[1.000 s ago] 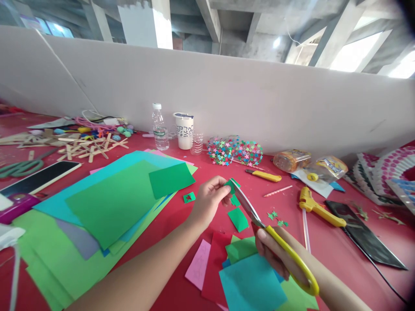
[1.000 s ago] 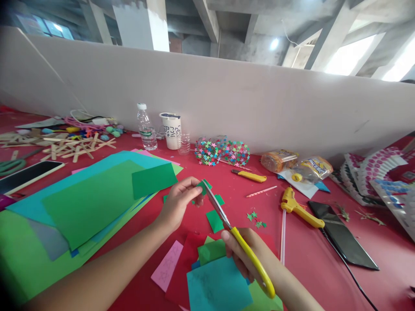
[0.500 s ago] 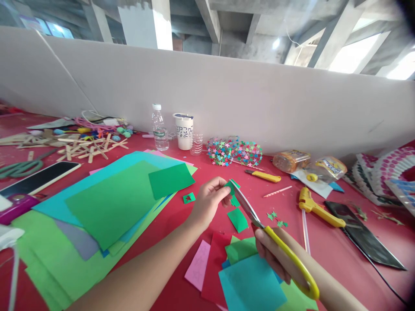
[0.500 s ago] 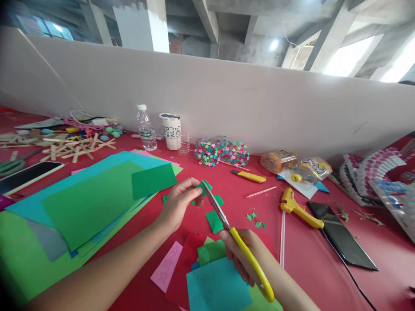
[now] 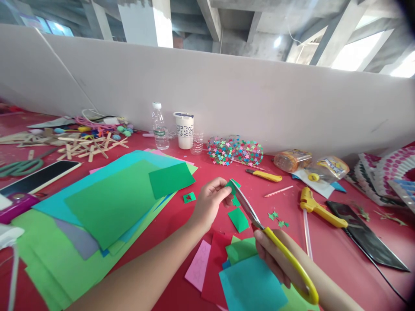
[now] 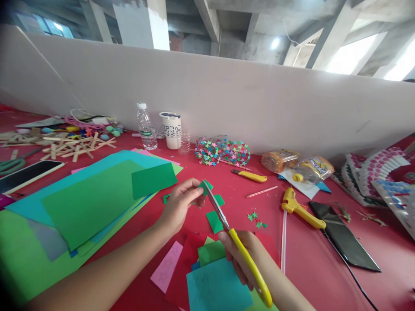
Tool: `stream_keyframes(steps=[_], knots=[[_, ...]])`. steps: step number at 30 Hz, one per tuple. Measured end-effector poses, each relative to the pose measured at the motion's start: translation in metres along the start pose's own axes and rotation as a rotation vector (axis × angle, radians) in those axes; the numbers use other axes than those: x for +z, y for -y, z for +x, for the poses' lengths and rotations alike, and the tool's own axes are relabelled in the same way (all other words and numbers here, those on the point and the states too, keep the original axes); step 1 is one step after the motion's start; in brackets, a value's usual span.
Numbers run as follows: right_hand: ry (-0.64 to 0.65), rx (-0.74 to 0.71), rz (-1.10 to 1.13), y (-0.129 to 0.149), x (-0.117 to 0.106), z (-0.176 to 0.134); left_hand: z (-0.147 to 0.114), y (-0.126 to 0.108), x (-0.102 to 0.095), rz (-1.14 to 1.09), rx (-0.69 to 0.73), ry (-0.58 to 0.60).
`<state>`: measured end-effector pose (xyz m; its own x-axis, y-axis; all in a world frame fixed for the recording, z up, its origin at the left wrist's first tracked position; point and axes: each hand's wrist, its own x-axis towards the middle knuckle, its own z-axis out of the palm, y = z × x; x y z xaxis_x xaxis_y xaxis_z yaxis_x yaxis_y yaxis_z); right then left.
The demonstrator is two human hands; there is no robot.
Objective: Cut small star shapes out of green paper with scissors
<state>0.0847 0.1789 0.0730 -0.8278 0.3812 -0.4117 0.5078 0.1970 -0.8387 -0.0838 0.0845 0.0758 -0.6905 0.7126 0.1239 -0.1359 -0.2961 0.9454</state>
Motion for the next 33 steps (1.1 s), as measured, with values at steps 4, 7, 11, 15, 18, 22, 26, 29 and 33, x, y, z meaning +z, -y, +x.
stream_keyframes(steps=[4, 7, 11, 15, 18, 22, 26, 29, 33], knots=[[0.001, 0.010, -0.018, 0.0002, -0.0006, 0.0006, 0.0002, -0.0005, -0.0005, -0.017, -0.002, -0.001], [-0.001, 0.018, -0.015, 0.0012, -0.0018, 0.0003, 0.0003, -0.0012, -0.0008, -0.015, 0.000, -0.001], [0.001, 0.001, -0.024, 0.0040, -0.0037, -0.0005, 0.0002, -0.0021, -0.0004, -0.034, 0.003, -0.025], [-0.006, 0.009, -0.023, 0.0049, -0.0038, -0.0007, 0.0013, -0.0018, -0.0013, -0.079, -0.010, -0.045], [-0.013, 0.005, -0.012, 0.0033, -0.0026, 0.0005, 0.0025, -0.0012, -0.0022, -0.111, -0.012, -0.081], [-0.029, -0.001, -0.004, -0.0005, -0.0019, 0.0036, 0.0016, -0.0016, -0.0006, -0.128, -0.046, -0.038], [-0.055, -0.010, -0.008, -0.0029, -0.0038, 0.0065, 0.0002, -0.0023, 0.0021, -0.105, -0.080, 0.018], [-0.060, -0.016, -0.014, -0.0016, -0.0053, 0.0073, 0.0017, -0.0016, 0.0013, -0.118, -0.049, -0.061], [-0.051, -0.005, -0.037, 0.0032, -0.0058, 0.0066, 0.0044, 0.0008, -0.0011, -0.184, -0.037, -0.124]])
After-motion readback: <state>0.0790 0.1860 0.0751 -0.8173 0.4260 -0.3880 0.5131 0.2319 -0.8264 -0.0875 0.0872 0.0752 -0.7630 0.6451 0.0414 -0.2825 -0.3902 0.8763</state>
